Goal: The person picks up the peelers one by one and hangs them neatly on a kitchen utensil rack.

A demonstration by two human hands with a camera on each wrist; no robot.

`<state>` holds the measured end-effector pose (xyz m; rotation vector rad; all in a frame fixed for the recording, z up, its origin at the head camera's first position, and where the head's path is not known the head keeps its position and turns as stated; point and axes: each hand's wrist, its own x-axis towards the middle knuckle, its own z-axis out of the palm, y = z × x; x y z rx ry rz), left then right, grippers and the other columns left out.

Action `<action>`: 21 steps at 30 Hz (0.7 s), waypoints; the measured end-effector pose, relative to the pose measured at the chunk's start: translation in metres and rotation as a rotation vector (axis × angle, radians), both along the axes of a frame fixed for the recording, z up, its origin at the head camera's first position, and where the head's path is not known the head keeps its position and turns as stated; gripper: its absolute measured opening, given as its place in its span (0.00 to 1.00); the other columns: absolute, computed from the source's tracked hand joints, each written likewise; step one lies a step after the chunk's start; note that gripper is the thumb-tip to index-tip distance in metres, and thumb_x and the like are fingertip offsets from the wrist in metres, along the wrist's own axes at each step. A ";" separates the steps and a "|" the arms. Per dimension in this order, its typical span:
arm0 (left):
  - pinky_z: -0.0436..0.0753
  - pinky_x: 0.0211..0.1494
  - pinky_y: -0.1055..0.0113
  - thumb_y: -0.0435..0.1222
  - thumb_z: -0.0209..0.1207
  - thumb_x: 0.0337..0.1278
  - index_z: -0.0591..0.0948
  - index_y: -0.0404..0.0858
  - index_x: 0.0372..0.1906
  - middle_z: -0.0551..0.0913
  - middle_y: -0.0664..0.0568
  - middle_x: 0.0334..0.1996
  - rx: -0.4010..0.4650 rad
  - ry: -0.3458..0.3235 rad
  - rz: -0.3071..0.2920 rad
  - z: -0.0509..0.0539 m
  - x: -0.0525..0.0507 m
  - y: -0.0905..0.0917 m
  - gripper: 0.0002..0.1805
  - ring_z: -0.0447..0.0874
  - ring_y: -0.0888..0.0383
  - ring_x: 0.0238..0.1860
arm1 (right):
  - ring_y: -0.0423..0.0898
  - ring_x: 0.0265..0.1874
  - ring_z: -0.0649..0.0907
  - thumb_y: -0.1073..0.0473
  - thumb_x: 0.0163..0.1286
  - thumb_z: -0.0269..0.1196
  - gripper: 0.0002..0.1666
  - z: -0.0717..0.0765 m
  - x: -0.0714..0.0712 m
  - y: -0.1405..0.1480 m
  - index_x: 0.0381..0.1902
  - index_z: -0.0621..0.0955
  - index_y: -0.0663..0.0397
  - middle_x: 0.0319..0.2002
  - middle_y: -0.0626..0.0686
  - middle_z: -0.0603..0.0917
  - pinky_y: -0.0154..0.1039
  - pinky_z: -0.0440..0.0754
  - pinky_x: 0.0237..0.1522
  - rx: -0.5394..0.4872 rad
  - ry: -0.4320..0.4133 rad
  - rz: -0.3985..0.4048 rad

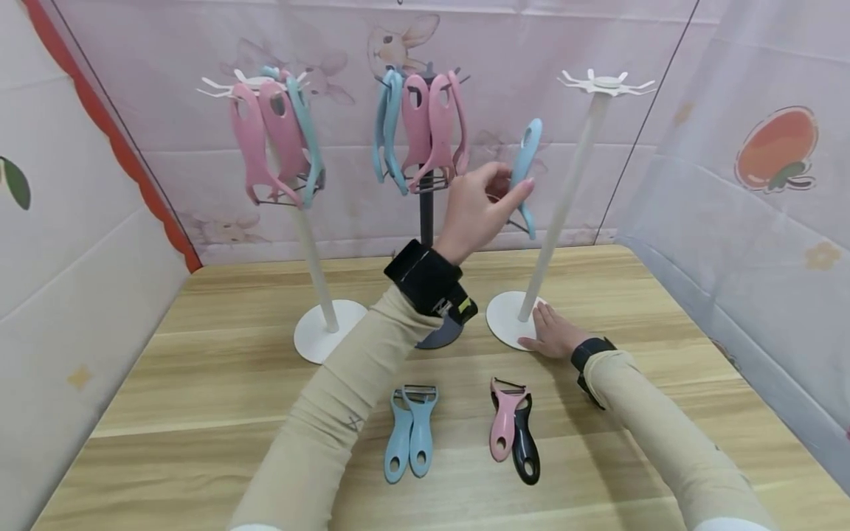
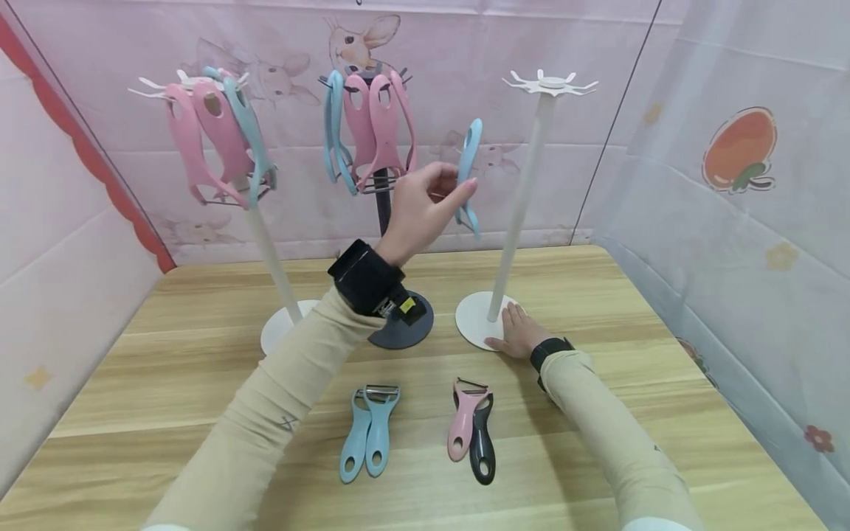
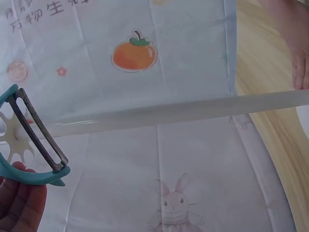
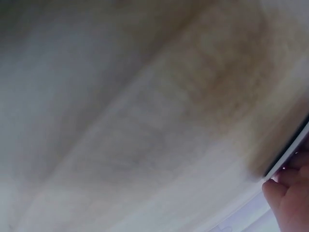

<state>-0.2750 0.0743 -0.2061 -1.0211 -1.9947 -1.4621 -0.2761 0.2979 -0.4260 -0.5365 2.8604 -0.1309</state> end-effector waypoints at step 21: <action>0.72 0.34 0.78 0.42 0.59 0.56 0.80 0.34 0.40 0.84 0.50 0.29 -0.086 -0.041 0.118 0.041 -0.018 0.039 0.15 0.80 0.64 0.29 | 0.67 0.65 0.46 0.37 0.70 0.41 0.51 0.001 -0.001 0.002 0.63 0.47 0.84 0.64 0.78 0.43 0.54 0.45 0.66 0.040 -0.032 -0.016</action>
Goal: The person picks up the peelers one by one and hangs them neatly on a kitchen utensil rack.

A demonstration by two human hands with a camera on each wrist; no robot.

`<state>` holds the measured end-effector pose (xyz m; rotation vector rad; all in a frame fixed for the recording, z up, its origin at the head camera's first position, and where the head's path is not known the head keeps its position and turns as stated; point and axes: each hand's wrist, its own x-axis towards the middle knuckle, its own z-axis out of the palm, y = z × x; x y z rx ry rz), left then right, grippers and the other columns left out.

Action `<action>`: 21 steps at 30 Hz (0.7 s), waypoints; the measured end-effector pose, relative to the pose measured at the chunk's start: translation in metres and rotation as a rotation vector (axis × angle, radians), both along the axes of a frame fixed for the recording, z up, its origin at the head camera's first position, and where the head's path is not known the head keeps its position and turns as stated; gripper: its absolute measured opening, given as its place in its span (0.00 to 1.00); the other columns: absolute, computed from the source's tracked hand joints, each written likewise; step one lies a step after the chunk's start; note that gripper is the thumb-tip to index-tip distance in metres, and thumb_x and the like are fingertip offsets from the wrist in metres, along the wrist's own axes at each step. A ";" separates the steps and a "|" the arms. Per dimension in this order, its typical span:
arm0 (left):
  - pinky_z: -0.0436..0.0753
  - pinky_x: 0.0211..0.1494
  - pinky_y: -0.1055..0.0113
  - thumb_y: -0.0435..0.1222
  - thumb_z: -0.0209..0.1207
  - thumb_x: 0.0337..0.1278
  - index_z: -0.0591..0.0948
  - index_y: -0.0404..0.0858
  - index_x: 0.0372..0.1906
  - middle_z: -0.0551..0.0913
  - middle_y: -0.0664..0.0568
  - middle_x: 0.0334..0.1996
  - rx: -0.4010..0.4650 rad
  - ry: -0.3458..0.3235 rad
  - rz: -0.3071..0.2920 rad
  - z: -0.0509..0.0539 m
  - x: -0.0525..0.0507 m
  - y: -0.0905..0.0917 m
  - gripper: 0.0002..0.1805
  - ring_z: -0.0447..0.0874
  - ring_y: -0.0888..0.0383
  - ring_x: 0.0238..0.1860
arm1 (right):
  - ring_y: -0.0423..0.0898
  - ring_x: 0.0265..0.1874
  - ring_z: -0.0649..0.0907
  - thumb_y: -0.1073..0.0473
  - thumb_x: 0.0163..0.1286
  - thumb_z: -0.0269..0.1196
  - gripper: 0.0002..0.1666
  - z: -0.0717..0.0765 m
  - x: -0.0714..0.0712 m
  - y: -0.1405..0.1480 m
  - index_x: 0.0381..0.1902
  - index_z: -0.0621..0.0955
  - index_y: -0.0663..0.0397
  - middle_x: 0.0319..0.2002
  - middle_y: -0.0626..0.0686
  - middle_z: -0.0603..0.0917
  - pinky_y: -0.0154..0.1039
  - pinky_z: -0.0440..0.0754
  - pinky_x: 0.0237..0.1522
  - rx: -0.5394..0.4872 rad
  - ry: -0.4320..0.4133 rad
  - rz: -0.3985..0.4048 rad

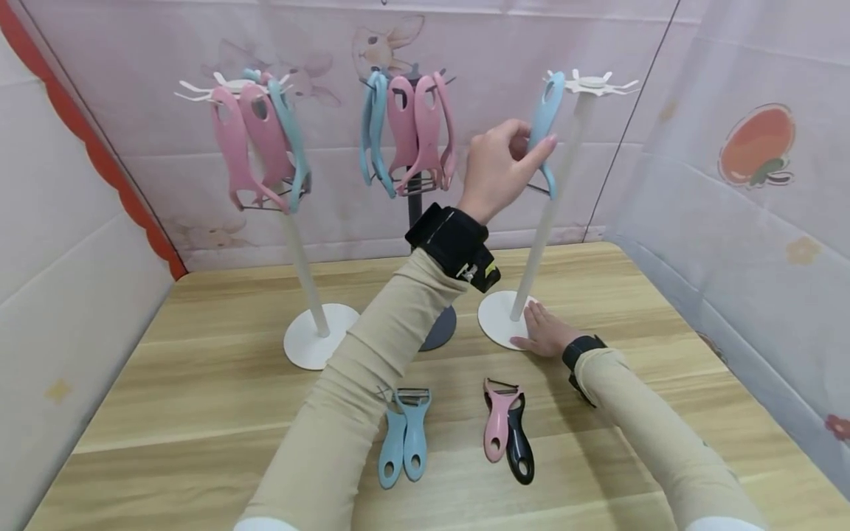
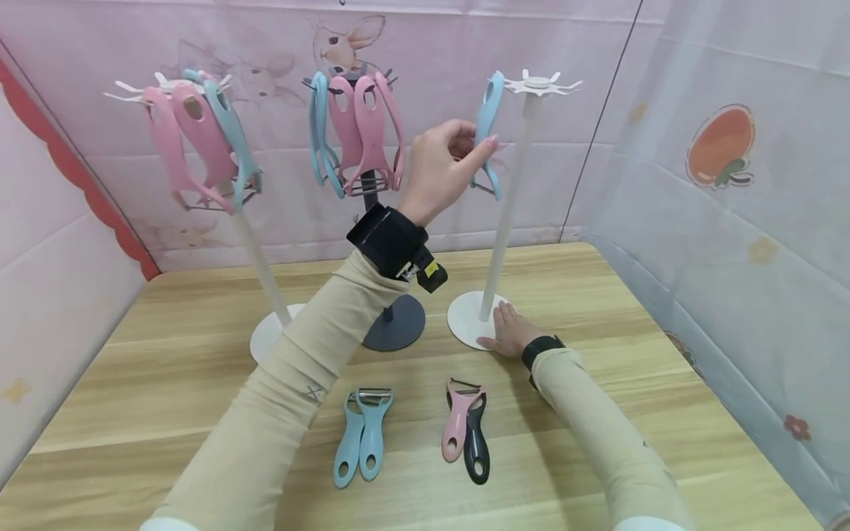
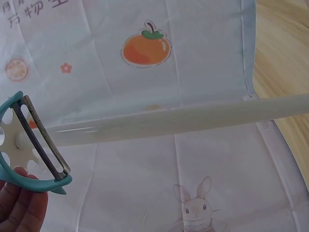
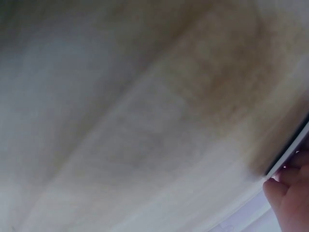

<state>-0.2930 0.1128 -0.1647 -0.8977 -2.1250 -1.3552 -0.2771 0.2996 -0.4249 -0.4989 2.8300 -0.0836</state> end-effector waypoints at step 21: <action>0.69 0.52 0.78 0.46 0.59 0.55 0.72 0.37 0.58 0.78 0.48 0.51 -0.132 0.015 0.016 -0.015 0.012 -0.007 0.28 0.75 0.61 0.51 | 0.69 0.64 0.48 0.38 0.70 0.43 0.51 -0.010 -0.006 0.005 0.61 0.48 0.87 0.63 0.80 0.46 0.55 0.47 0.65 -0.014 0.058 0.053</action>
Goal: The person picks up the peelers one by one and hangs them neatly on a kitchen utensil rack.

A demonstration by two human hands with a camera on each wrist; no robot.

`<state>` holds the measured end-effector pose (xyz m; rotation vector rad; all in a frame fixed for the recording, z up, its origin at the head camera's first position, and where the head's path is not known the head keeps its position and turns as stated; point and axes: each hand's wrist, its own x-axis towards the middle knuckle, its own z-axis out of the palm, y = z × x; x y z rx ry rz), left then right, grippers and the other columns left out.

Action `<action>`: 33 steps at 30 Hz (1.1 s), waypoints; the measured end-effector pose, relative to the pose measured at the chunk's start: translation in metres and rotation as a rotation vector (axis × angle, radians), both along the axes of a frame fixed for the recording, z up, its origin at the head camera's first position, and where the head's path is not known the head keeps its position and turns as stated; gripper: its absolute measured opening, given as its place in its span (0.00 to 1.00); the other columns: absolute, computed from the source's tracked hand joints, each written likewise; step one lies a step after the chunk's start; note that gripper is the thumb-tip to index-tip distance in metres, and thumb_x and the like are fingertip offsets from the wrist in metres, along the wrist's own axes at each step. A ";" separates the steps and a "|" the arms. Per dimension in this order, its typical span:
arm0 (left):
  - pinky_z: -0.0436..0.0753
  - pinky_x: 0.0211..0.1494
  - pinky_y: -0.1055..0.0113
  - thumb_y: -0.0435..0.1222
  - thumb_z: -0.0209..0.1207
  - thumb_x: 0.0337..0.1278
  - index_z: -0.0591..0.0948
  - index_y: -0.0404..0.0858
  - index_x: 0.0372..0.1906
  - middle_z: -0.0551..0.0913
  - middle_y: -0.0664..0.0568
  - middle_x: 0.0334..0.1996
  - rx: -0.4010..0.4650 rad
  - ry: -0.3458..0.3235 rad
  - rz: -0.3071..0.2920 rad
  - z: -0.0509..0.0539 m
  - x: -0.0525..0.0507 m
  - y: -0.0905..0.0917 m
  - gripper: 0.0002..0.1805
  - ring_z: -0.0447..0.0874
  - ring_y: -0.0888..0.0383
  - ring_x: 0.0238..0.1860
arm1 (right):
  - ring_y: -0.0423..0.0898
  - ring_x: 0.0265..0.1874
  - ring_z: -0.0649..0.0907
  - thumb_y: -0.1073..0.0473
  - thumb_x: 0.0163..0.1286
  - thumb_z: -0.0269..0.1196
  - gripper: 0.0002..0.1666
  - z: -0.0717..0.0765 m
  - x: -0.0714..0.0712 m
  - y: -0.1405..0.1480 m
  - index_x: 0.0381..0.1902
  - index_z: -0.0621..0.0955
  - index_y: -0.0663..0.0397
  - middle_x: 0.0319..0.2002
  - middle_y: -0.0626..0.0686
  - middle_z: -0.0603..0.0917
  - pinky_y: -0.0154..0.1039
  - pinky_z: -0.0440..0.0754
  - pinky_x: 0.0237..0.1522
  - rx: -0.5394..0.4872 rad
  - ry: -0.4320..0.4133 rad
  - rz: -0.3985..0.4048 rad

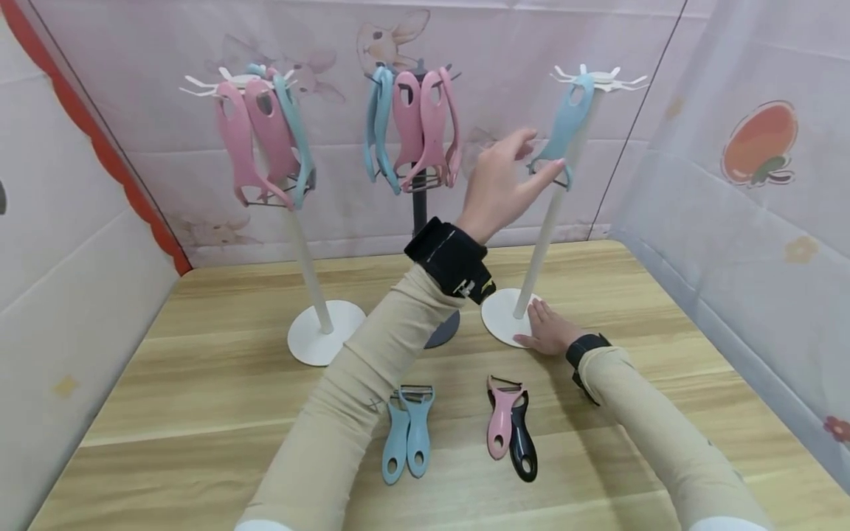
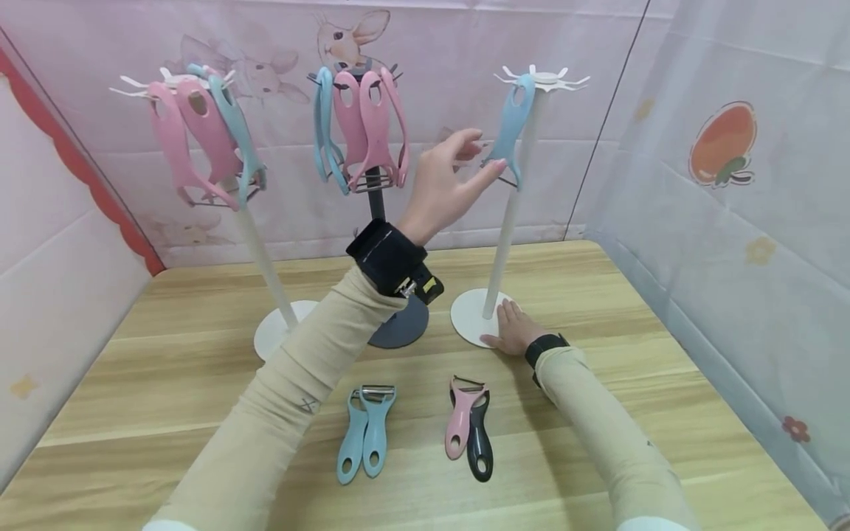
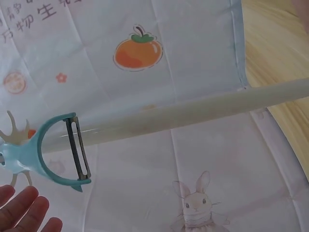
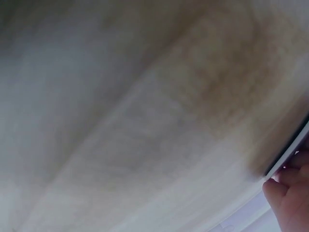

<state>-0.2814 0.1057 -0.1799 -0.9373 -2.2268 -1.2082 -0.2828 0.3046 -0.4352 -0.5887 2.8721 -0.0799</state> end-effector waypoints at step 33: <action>0.73 0.53 0.69 0.36 0.60 0.54 0.79 0.37 0.49 0.78 0.48 0.47 -0.747 0.248 -0.435 -0.156 0.067 -0.128 0.17 0.74 0.56 0.49 | 0.70 0.64 0.45 0.27 0.64 0.33 0.61 -0.001 -0.001 0.003 0.61 0.47 0.87 0.63 0.80 0.43 0.56 0.45 0.65 -0.040 -0.021 -0.009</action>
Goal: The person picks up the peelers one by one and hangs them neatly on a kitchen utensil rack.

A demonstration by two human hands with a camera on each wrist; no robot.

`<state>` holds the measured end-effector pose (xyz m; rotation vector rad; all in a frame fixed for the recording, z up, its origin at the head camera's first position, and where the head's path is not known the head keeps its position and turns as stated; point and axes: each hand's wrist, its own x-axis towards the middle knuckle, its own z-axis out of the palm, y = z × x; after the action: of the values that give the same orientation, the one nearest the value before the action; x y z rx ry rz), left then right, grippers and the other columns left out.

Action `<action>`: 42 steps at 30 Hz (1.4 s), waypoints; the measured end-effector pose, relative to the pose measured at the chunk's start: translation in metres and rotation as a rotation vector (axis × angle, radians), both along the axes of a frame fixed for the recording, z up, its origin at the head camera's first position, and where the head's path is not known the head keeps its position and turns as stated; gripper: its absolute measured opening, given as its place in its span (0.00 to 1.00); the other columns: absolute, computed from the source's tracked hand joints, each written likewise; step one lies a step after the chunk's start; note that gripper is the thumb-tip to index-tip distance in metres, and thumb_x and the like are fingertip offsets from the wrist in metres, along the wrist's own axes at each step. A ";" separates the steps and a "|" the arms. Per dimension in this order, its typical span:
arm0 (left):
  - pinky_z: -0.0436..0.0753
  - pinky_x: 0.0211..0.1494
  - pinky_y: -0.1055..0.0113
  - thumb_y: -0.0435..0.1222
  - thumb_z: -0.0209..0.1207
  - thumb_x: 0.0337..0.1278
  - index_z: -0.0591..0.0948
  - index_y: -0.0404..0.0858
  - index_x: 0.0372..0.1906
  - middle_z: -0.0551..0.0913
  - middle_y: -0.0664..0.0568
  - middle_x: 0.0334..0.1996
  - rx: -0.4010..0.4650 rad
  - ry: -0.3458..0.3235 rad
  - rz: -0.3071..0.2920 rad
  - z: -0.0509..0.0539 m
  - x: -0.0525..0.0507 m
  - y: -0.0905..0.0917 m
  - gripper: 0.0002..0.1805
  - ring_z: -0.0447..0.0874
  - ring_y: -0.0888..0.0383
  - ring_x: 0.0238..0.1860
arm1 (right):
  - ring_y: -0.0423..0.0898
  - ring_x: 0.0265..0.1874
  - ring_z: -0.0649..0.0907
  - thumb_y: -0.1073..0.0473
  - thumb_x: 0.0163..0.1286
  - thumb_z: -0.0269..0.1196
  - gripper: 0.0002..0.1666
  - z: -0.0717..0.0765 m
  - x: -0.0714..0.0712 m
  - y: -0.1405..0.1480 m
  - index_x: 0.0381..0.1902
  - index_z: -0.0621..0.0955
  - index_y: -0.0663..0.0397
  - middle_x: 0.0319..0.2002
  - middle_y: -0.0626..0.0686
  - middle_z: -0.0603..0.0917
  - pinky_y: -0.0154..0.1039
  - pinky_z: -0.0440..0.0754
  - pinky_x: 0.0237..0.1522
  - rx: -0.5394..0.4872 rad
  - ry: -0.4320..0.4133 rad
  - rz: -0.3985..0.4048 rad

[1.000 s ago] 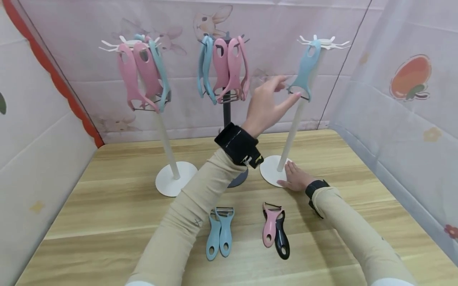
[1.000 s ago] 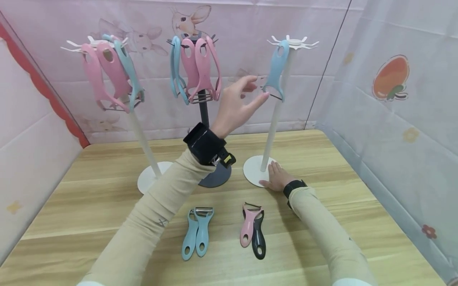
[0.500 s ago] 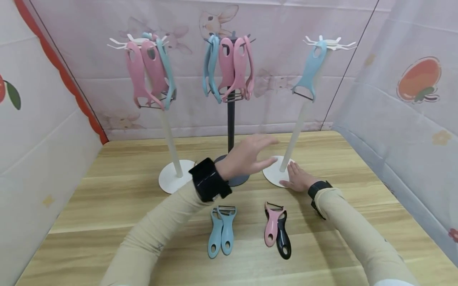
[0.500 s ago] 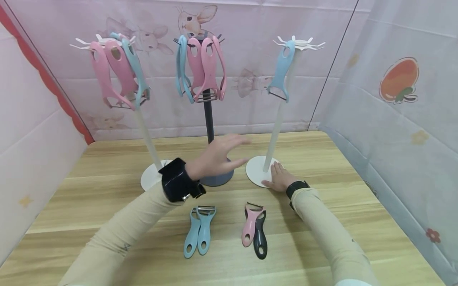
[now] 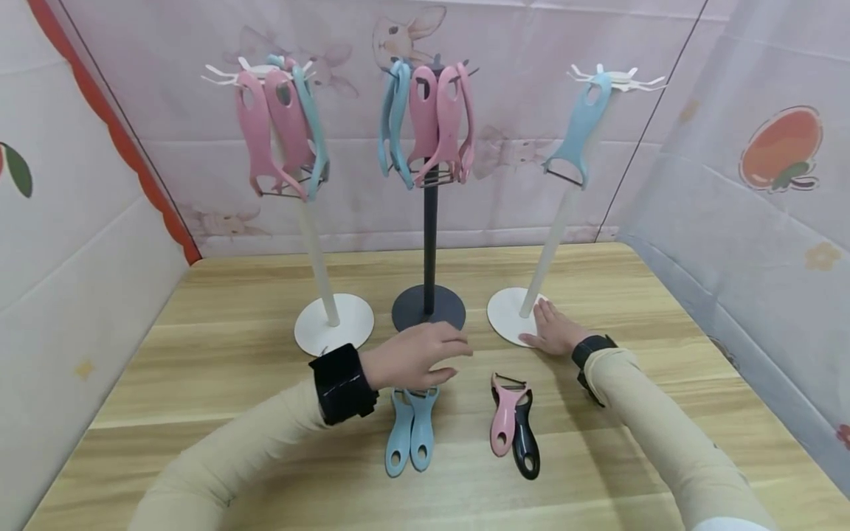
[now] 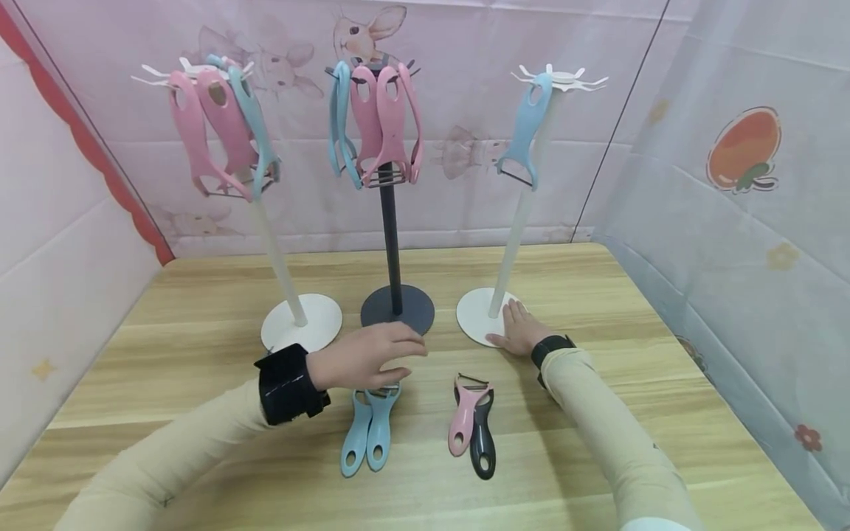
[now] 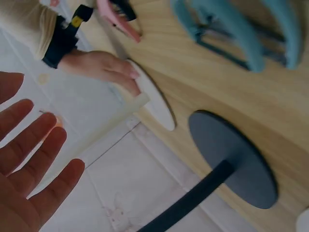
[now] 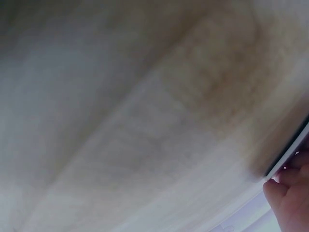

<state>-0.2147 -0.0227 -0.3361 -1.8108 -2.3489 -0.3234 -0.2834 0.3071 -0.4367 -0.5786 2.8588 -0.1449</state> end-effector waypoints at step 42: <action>0.75 0.44 0.71 0.38 0.68 0.44 0.83 0.44 0.41 0.82 0.56 0.37 -0.055 0.113 -0.063 -0.019 -0.007 0.007 0.14 0.76 0.60 0.41 | 0.69 0.65 0.44 0.42 0.71 0.45 0.49 0.010 0.006 -0.007 0.62 0.46 0.86 0.64 0.79 0.42 0.55 0.44 0.65 0.001 -0.035 -0.022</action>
<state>-0.2221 -0.0154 -0.3552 -1.8784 -2.2501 -0.1612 -0.2775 0.3004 -0.4263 -0.5396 2.8317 -0.1552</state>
